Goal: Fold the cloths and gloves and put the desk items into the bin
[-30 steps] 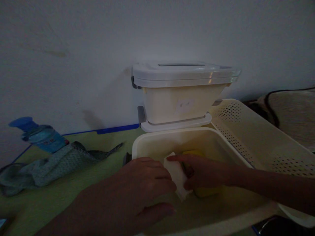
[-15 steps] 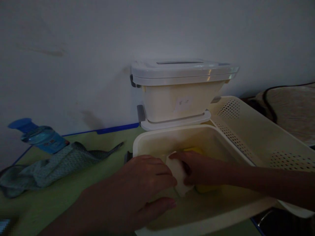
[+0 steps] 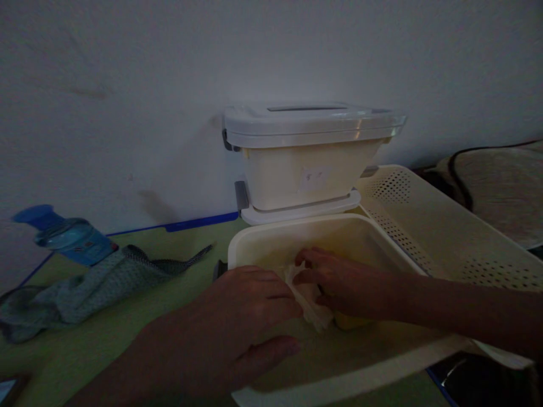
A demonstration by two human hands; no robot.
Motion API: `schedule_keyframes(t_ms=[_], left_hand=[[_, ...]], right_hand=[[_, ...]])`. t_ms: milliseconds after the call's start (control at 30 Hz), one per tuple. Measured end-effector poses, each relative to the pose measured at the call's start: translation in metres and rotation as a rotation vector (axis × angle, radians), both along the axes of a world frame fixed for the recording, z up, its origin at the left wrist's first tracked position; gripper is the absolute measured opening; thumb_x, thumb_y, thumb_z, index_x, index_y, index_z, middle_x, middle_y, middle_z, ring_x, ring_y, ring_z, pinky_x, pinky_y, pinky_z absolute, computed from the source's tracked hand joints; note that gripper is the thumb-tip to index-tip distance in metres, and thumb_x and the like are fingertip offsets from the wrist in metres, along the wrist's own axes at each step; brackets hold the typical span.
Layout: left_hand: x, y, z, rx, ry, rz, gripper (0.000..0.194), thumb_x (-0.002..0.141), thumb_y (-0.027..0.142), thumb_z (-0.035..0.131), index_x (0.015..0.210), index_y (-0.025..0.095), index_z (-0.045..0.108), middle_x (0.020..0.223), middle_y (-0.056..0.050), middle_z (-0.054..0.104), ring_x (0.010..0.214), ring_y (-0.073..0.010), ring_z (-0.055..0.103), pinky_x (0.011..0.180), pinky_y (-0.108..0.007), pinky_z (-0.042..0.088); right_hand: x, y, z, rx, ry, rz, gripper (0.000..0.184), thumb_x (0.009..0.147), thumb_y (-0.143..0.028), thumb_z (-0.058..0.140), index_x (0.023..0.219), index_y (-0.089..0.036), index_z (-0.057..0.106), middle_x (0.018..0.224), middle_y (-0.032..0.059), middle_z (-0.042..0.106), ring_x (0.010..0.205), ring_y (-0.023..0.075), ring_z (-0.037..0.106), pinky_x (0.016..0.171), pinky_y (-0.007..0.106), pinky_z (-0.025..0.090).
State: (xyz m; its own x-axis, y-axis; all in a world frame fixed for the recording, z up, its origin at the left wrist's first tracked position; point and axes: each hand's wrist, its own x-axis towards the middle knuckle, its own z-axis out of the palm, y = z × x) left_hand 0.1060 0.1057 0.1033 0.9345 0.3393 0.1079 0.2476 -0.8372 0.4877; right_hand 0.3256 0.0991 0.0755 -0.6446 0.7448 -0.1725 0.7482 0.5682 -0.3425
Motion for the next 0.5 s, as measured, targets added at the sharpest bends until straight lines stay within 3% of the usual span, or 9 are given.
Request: schedule_keyframes(t_ms=[100,167,400,500], left_hand=[[-0.0003,0.0001,-0.0004,-0.025,-0.042,-0.011,0.027,0.087,0.030,0.045,0.111,0.024,0.057,0.107,-0.005,0.062,0.097,-0.0192,0.056,0.084,-0.030,0.040],[-0.0001,0.0000,-0.0002,-0.025,-0.049,-0.012,0.027,0.086,0.029,0.046,0.110,0.024,0.057,0.107,-0.004,0.062,0.097,-0.0188,0.055,0.084,-0.029,0.040],[0.0009,-0.0011,0.0012,0.034,0.004,-0.006,0.025,0.087,0.029,0.044,0.106,0.022,0.059,0.106,-0.005,0.062,0.093,-0.0191,0.056,0.080,-0.029,0.040],[0.0010,-0.0009,0.0012,0.037,0.012,-0.003,0.026,0.088,0.029,0.043,0.106,0.021,0.059,0.107,-0.006,0.062,0.093,-0.0194,0.056,0.080,-0.029,0.039]], right_hand=[[-0.0004,0.0009,0.0054,-0.025,-0.011,0.183,0.031,0.076,-0.013,0.060,0.107,-0.016,0.061,0.111,0.0108,0.056,0.105,0.0209,0.051,0.091,0.033,0.040],[-0.0009,0.0017,0.0044,-0.038,-0.049,0.230,0.032,0.075,-0.015,0.063,0.107,-0.015,0.061,0.107,0.0093,0.059,0.103,0.0203,0.052,0.089,0.032,0.042],[-0.0089,0.0022,-0.0036,0.023,-0.245,0.185,0.014,0.073,-0.014,0.064,0.087,-0.013,0.065,0.098,0.0099,0.062,0.087,0.0215,0.058,0.076,0.033,0.047],[-0.0095,0.0006,0.0005,0.004,-0.226,0.131,0.017,0.072,-0.012,0.062,0.089,-0.013,0.065,0.097,0.0106,0.063,0.089,0.0228,0.059,0.076,0.033,0.047]])
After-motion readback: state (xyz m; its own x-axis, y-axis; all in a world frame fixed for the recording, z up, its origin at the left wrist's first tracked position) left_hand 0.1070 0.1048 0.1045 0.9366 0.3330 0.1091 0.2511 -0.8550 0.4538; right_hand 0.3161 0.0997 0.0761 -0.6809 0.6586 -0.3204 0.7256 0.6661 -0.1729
